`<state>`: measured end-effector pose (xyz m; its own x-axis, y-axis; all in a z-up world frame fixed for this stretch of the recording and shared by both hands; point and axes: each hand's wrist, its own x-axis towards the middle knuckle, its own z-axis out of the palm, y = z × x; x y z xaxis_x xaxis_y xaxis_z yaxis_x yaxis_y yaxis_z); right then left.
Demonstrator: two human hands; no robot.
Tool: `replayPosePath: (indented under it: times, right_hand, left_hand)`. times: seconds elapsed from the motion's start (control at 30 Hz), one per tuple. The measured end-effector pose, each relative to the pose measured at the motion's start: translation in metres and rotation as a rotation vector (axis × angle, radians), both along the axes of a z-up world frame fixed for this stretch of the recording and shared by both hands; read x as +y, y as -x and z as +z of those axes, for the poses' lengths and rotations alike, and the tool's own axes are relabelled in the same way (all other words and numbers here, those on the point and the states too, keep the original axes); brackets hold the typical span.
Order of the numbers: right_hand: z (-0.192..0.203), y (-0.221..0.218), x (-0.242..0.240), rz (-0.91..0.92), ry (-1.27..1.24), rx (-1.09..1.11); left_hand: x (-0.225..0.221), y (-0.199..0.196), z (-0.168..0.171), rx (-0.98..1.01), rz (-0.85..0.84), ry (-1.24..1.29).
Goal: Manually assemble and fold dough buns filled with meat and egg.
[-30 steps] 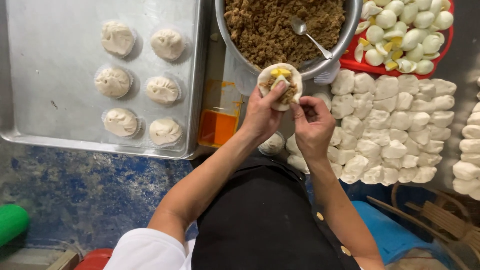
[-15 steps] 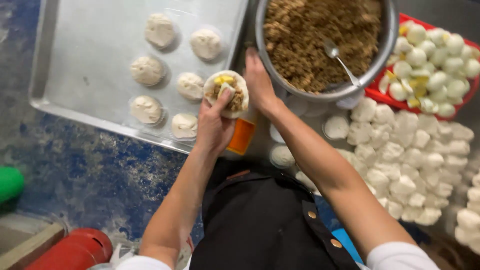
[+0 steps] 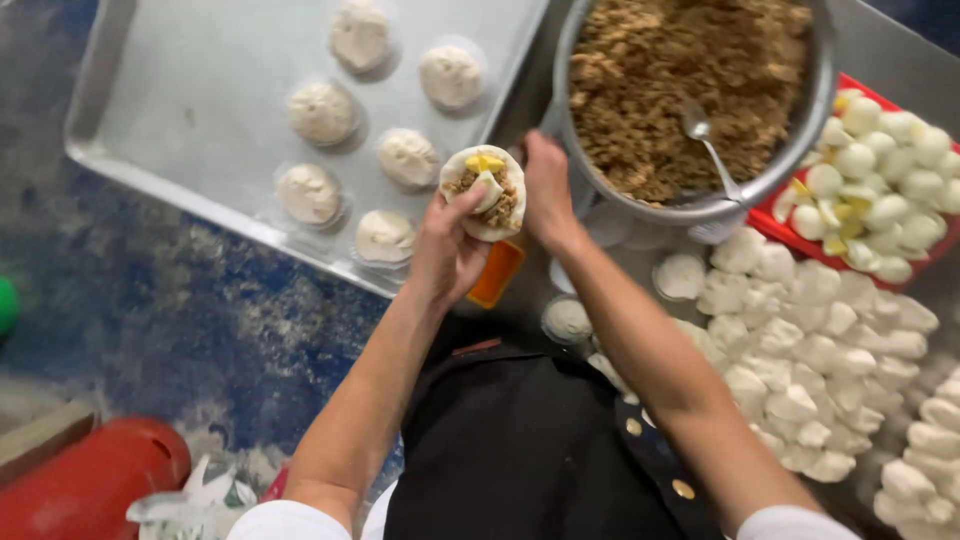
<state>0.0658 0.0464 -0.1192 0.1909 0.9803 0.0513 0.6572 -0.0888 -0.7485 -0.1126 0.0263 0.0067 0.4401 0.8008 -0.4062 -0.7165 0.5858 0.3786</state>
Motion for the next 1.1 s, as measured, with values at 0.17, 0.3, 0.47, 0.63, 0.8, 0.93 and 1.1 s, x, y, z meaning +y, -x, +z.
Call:
replayPosePath:
  times: [0.17,0.3,0.47,0.63,0.8,0.93,1.1]
  right_hand:
    - [0.148,-0.005,-0.085,-0.170,-0.095,0.192]
    - [0.206,-0.023,-0.105,-0.221,-0.191,0.173]
    - [0.233,-0.029,-0.103,-0.086,-0.352,-0.179]
    - [0.223,-0.027,-0.131,-0.172,-0.328,-0.054]
    - [0.192,-0.010,-0.150,-0.560,-0.104,0.613]
    - [0.171,-0.007,-0.152,-0.594,-0.187,0.731]
    - [0.166,-0.014,-0.146,-0.553,-0.233,0.514]
  left_hand:
    - [0.007,-0.022,0.008,-0.134,-0.103,0.026]
    - [-0.002,-0.051,0.000,-0.200,-0.250,0.002]
    - [-0.017,-0.079,0.001,-0.199,-0.370,-0.105]
    - [-0.024,-0.091,0.009,-0.165,-0.325,-0.121]
    - [-0.027,-0.103,0.019,-0.175,-0.248,-0.087]
    - [-0.033,-0.105,0.015,-0.147,-0.266,-0.128]
    - [-0.029,-0.100,0.028,-0.093,-0.236,-0.170]
